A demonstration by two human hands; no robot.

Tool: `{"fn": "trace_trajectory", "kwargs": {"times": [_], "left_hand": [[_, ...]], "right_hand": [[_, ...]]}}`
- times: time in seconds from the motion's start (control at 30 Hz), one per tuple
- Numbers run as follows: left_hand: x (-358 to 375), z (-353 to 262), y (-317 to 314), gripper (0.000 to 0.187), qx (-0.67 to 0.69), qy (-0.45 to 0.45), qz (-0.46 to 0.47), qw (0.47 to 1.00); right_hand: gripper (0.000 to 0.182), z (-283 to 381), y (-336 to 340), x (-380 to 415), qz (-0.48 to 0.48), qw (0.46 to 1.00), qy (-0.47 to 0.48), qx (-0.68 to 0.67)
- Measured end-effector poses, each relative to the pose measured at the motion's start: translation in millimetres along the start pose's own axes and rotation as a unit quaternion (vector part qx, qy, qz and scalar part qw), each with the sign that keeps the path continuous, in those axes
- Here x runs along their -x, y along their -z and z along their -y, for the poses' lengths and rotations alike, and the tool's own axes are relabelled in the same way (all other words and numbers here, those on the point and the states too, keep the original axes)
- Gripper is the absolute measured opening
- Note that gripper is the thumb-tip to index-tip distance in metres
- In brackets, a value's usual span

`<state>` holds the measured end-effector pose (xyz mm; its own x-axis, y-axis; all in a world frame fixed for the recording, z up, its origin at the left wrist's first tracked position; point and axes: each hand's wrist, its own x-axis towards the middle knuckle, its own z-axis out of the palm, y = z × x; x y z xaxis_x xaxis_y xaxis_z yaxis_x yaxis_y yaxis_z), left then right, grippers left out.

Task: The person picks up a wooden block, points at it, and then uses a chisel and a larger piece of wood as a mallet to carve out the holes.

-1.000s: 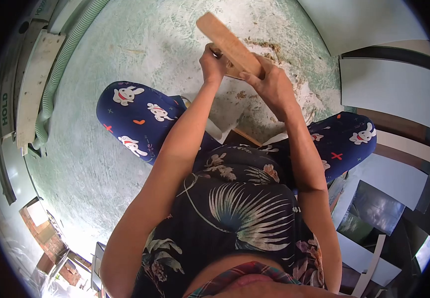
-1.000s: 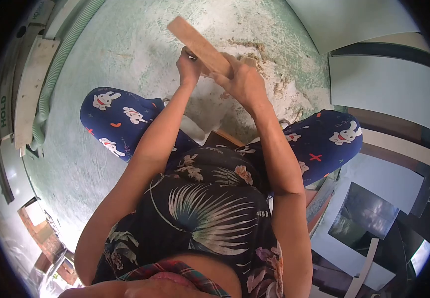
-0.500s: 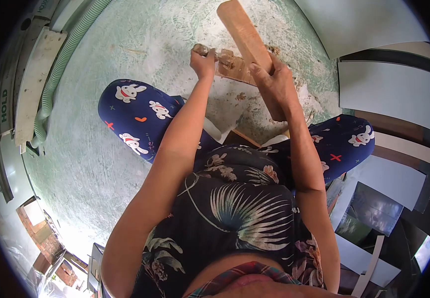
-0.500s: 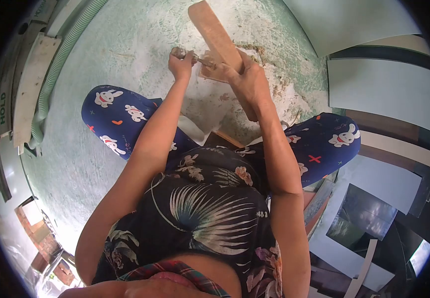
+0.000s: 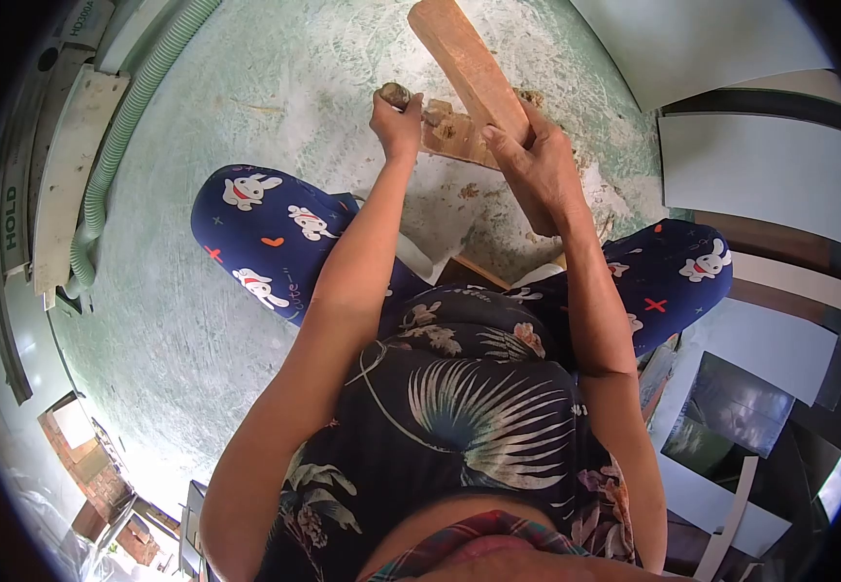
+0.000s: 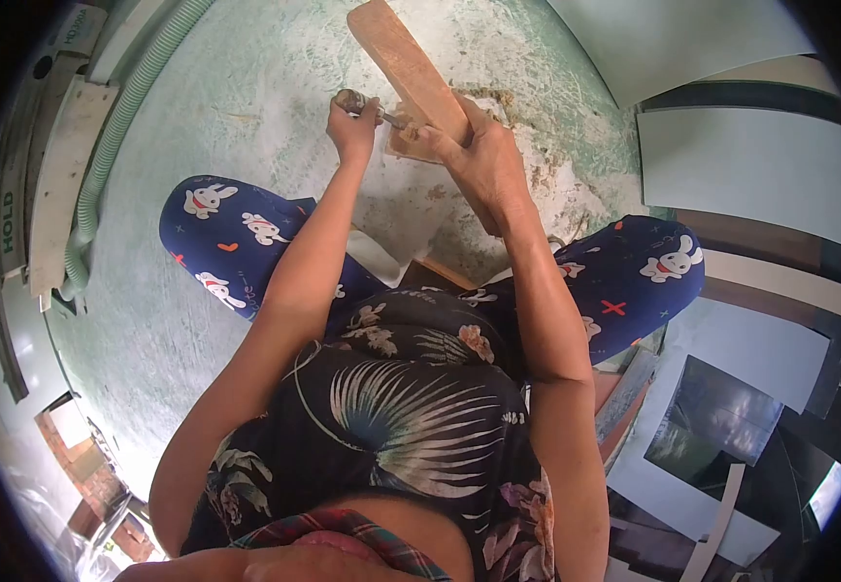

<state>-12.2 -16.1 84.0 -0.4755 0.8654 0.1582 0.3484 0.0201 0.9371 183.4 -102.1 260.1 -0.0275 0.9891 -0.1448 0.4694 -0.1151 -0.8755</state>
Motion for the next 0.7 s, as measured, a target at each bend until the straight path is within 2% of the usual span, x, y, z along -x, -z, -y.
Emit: {"fn": "trace_trajectory", "kwargs": {"times": [0.27,0.37,0.47,0.57,0.63,0.7], "left_hand": [[8.2,-16.6,-0.5,0.028,-0.059,-0.027,0.024,0.998],[14.4,-26.0,1.8,0.028,-0.084,-0.086,0.018,0.993],[16.9,-34.1,2.3,0.028,-0.072,-0.045,0.05,0.995],[22.4,-45.1,4.3,0.032,-0.051,0.051,0.098,0.993],[21.4,-38.0,1.9,0.033,-0.042,0.047,0.097,0.993],[22.1,-41.6,2.7,0.032,-0.05,0.028,0.088,0.994]], "right_hand": [[0.063,6.4,0.0,0.9,0.004,1.0,0.001,-0.004],[0.063,10.0,0.1,1.6,0.012,1.0,-0.004,-0.006],[0.063,7.6,-1.8,-0.2,0.009,1.0,0.001,0.005],[0.063,10.5,-2.1,2.0,0.002,1.0,0.018,-0.007],[0.063,17.0,-1.6,4.5,0.0,0.999,0.026,-0.022],[0.063,18.1,-5.3,4.0,-0.008,0.997,0.079,-0.019]]}}
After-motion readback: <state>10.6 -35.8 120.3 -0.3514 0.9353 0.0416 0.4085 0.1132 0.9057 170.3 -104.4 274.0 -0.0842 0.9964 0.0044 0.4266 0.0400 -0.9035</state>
